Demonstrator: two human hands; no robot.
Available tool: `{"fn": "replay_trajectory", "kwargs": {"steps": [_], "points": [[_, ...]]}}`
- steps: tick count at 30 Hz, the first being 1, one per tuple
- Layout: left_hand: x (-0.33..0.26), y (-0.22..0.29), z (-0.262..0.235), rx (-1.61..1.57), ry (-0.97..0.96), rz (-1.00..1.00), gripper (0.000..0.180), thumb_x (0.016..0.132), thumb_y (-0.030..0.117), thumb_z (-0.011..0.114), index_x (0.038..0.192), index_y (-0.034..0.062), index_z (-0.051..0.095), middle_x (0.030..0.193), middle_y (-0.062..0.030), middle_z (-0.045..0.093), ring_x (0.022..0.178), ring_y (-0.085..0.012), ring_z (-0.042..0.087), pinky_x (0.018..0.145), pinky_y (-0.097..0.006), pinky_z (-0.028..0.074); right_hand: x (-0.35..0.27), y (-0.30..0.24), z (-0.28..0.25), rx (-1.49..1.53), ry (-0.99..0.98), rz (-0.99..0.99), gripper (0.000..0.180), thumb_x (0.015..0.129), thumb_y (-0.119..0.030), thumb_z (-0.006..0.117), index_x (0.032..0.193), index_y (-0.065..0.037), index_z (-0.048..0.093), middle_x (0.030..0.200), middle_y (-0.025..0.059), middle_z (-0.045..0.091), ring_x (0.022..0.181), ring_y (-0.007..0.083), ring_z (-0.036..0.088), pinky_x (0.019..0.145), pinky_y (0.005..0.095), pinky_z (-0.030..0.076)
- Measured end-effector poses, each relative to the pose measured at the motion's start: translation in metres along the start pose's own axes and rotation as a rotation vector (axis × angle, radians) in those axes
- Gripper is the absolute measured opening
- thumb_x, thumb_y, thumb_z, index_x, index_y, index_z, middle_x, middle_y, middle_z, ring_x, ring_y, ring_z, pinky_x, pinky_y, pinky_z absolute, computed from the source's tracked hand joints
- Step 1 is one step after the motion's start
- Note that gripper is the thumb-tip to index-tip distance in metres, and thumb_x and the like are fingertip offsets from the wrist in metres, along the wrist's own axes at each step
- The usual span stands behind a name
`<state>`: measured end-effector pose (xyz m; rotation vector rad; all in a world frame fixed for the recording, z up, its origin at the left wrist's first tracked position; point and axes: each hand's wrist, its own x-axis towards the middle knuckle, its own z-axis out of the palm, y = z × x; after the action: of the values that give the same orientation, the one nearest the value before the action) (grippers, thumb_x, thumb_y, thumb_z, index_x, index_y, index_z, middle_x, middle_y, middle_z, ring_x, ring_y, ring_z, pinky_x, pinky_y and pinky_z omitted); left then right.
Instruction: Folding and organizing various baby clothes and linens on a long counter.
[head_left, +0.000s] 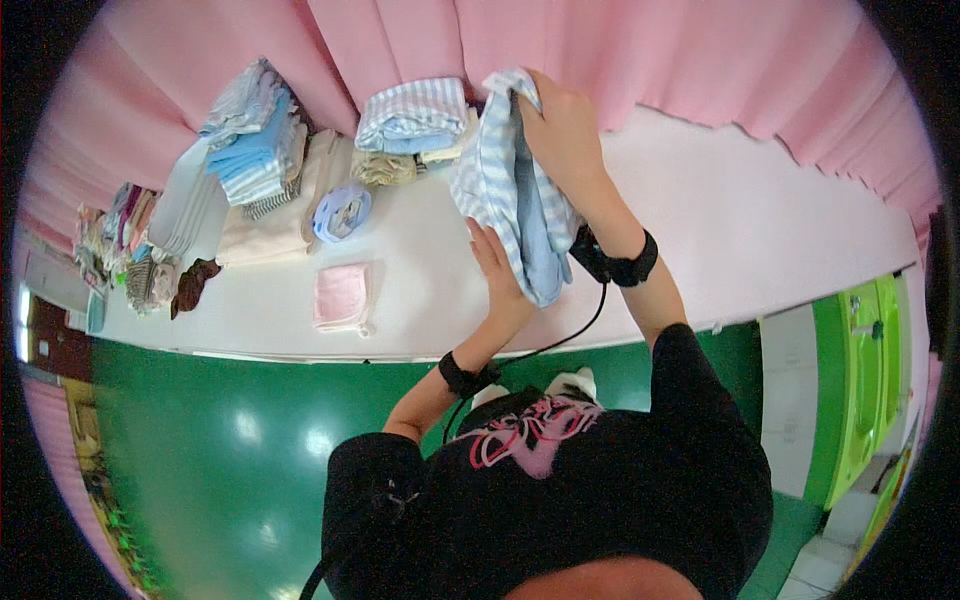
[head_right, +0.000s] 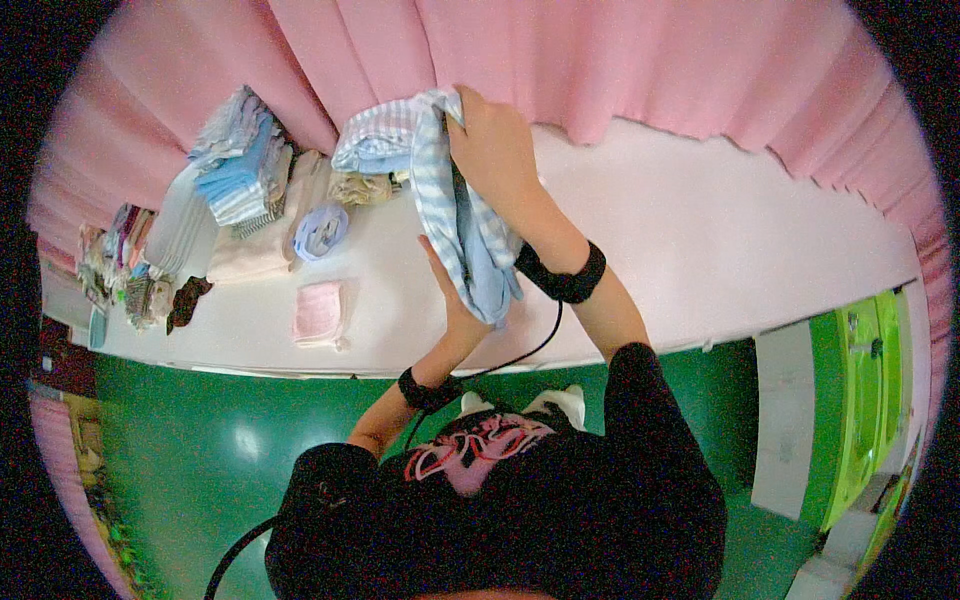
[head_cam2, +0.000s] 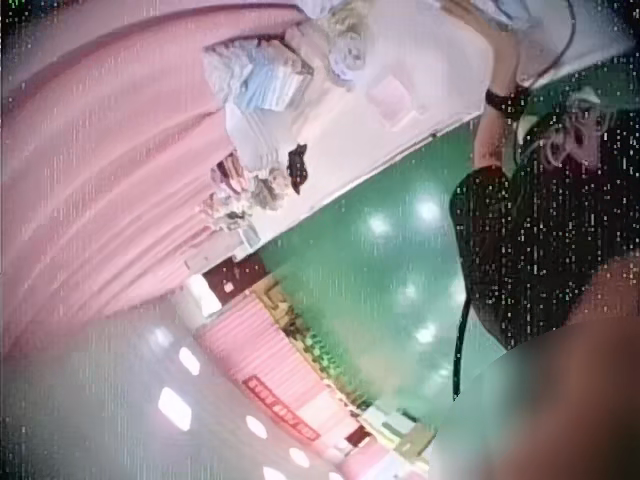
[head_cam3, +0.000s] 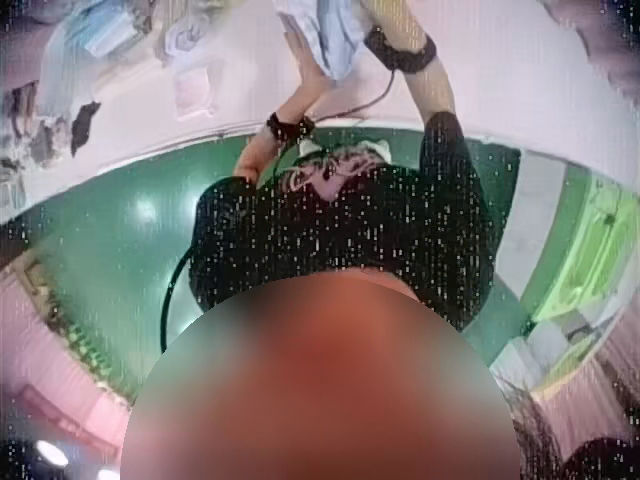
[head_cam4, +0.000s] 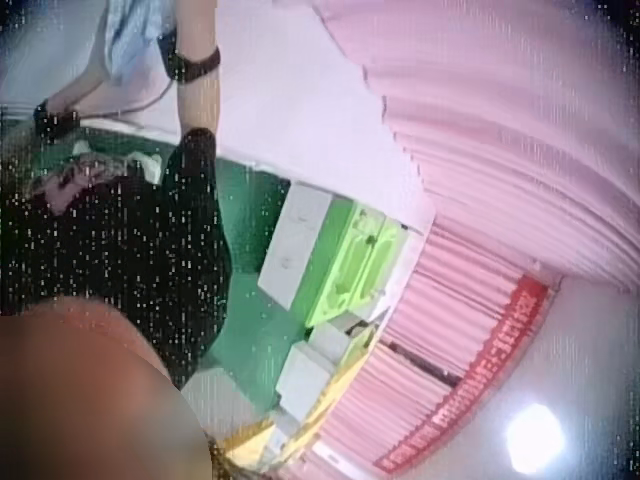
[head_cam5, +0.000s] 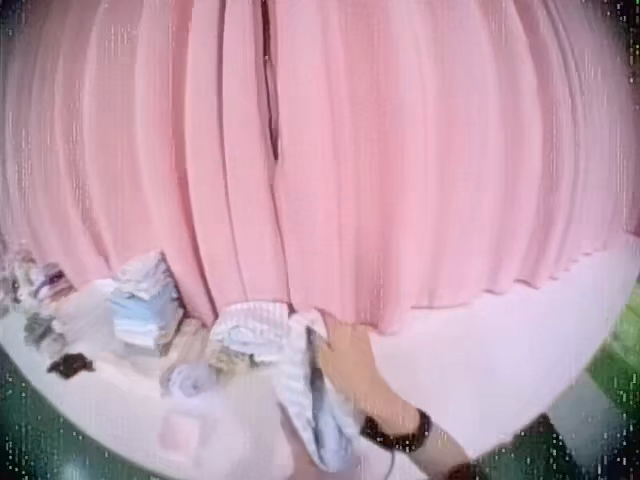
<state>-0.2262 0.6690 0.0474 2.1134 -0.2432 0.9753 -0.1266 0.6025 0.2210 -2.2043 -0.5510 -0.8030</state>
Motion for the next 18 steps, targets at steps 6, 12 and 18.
{"fn": "replay_trajectory", "kwargs": {"steps": [6, 12, 18], "points": [[0.045, -0.011, 0.003, -0.282, 0.541, -0.27, 0.037, 0.068, 0.012, 0.056, 0.103, -0.0003, 0.048, 0.099, -0.0146, 0.053, 0.091, -0.0221, 0.052, 0.082, -0.032, 0.036, -0.003, 0.089, -0.067, 0.36, -0.065, -0.089, 0.036, 0.066, -0.001, 0.044, 0.101, -0.001, 0.051, 0.088, 0.0182, 0.057, 0.08, 0.0293, 0.055, 0.074, 0.0337, 0.041], [0.086, 0.053, -0.027, -0.031, 0.536, -0.159, 0.028, 0.064, 0.008, 0.057, 0.091, 0.0, 0.051, 0.078, -0.0133, 0.058, 0.074, -0.0223, 0.058, 0.066, -0.029, 0.044, -0.022, 0.164, -0.163, 0.302, -0.256, -0.094, 0.031, 0.067, -0.003, 0.043, 0.096, 0.0, 0.053, 0.084, 0.0178, 0.056, 0.077, 0.0254, 0.053, 0.071, 0.0294, 0.04], [0.181, 0.117, 0.019, 0.307, 0.084, -0.164, 0.046, 0.064, 0.029, 0.062, 0.097, 0.0014, 0.046, 0.074, -0.0198, 0.055, 0.067, -0.0348, 0.054, 0.059, -0.04, 0.042, -0.031, 0.251, -0.202, 0.376, -0.187, 0.257, 0.041, 0.08, -0.029, 0.047, 0.099, 0.008, 0.049, 0.085, 0.0186, 0.056, 0.078, 0.0225, 0.052, 0.07, 0.0295, 0.039]]}}
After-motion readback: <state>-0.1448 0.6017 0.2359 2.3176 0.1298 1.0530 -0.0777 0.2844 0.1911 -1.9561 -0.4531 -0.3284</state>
